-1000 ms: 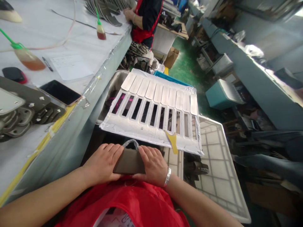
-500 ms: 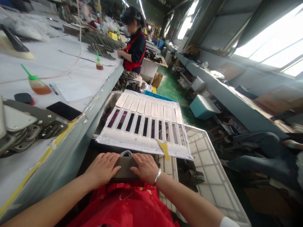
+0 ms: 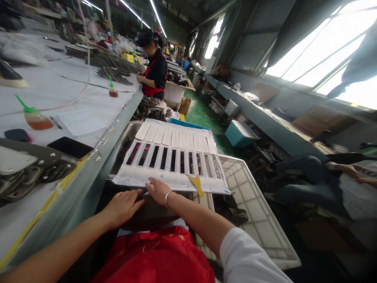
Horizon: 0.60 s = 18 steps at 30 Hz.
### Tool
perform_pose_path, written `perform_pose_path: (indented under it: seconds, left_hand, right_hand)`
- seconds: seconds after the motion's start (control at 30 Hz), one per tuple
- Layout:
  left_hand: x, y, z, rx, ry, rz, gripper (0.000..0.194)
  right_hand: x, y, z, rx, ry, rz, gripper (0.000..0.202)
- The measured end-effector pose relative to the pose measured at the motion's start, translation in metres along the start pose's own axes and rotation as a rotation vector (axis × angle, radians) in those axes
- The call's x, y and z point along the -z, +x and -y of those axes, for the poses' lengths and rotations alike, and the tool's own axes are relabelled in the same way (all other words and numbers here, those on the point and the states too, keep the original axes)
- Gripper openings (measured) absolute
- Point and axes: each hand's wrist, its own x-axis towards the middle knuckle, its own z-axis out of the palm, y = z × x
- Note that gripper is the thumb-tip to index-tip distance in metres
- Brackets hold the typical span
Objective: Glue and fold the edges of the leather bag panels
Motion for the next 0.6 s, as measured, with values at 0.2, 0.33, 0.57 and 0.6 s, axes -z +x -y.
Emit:
perform_pose_path:
  seconds: [0.2, 0.33, 0.57, 0.6]
  left_hand:
    - [-0.001, 0.028, 0.008, 0.075, 0.056, -0.304, 0.052]
    - [-0.017, 0.033, 0.002, -0.066, 0.156, -0.233, 0.048]
    - [-0.008, 0.023, 0.007, 0.019, 0.086, -0.235, 0.054]
    - [-0.006, 0.021, 0.001, 0.039, 0.07, -0.239, 0.057]
  right_hand:
    - [0.043, -0.027, -0.031, 0.017, -0.032, -0.243, 0.049]
    - [0.011, -0.033, -0.048, 0.034, 0.176, -0.016, 0.064]
    - [0.009, -0.024, -0.1, -0.458, 0.809, -0.138, 0.047]
    - [0.008, -0.031, -0.108, -0.532, 0.858, -0.163, 0.048]
